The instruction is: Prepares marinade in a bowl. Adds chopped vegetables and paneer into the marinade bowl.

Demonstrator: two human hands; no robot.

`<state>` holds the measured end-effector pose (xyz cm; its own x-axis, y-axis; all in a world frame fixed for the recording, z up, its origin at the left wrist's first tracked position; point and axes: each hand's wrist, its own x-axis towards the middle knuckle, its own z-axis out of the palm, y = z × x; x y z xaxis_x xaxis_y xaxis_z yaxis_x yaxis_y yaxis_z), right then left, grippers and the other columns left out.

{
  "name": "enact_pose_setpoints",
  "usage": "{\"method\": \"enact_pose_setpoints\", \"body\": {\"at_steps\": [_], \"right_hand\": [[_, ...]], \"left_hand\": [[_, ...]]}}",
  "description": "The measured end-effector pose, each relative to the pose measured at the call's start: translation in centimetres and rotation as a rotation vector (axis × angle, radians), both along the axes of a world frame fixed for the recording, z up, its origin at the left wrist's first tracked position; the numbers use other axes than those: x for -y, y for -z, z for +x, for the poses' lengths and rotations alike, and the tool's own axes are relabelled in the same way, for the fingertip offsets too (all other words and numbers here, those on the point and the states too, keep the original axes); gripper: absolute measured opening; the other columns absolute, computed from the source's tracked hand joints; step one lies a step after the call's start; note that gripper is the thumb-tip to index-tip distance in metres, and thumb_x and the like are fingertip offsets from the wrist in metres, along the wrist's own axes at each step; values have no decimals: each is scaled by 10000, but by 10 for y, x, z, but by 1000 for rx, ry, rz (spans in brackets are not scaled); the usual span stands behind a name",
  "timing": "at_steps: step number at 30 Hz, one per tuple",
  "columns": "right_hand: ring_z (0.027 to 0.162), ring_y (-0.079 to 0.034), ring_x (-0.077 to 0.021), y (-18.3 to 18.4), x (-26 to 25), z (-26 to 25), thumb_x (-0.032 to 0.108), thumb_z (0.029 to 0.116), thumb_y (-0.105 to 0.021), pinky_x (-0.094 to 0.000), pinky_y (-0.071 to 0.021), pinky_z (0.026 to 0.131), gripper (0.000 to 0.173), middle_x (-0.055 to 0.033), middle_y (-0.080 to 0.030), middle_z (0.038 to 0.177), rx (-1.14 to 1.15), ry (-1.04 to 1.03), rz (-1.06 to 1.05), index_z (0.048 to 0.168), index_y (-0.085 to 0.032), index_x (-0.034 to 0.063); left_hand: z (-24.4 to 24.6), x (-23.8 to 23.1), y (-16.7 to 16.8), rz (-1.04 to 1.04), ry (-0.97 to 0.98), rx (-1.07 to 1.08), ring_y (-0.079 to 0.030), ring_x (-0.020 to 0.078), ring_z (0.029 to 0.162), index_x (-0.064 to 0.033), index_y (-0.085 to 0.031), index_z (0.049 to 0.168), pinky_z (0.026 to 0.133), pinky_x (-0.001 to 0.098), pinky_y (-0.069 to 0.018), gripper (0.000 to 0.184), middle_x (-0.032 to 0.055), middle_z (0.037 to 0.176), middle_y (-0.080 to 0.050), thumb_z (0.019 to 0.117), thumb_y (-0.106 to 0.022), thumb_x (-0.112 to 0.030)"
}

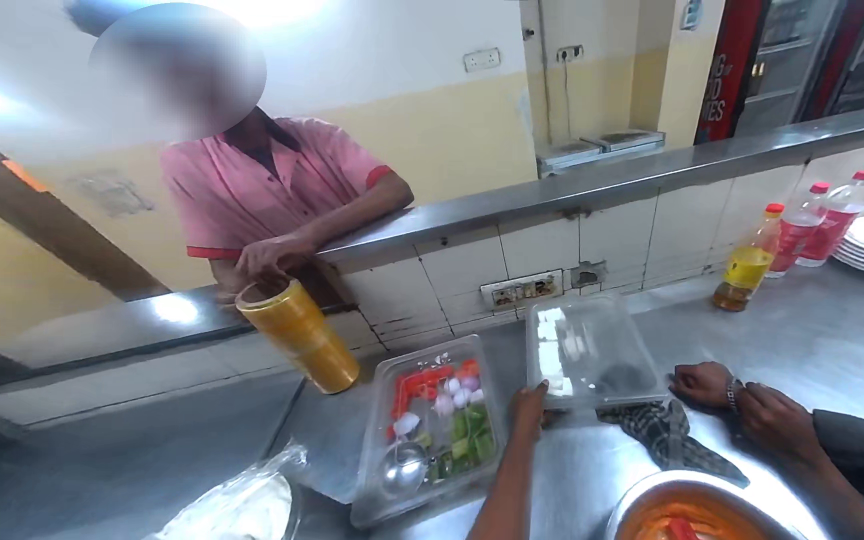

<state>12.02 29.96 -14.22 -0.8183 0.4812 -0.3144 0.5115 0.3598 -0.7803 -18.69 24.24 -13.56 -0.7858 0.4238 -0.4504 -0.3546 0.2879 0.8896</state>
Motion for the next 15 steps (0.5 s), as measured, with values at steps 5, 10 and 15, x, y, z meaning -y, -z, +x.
{"method": "enact_pose_setpoints", "body": {"at_steps": [5, 10, 15], "right_hand": [[1018, -676, -483, 0, -6, -10, -67, 904, -641, -568, -519, 933, 160, -332, -697, 1065, -8, -53, 58, 1026, -710, -144], [965, -652, -511, 7, 0, 2, -73, 870, -664, -573, -536, 854, 244, -393, -652, 1049, -138, -60, 30, 1070, -646, -212], [1018, -651, -427, -58, 33, 2, 11, 871, -716, -510, -539, 860, 389, -335, -646, 1138, -164, 91, 136, 1208, -601, -147]], "left_hand": [[17, 11, -34, 162, -164, 82, -637, 394, 996, 66, -523, 1331, 777, 534, -569, 402, 301, 1233, -572, 1048, -589, -212], [25, 72, -65, 303, -304, 129, -666, 367, 855, 74, -491, 1325, 671, 500, -588, 347, 287, 1145, -588, 1071, -514, -163], [12, 154, -73, 319, -427, -172, -678, 274, 843, 99, -572, 1204, 711, 440, -601, 266, 225, 1028, -646, 1035, -577, -106]]}}
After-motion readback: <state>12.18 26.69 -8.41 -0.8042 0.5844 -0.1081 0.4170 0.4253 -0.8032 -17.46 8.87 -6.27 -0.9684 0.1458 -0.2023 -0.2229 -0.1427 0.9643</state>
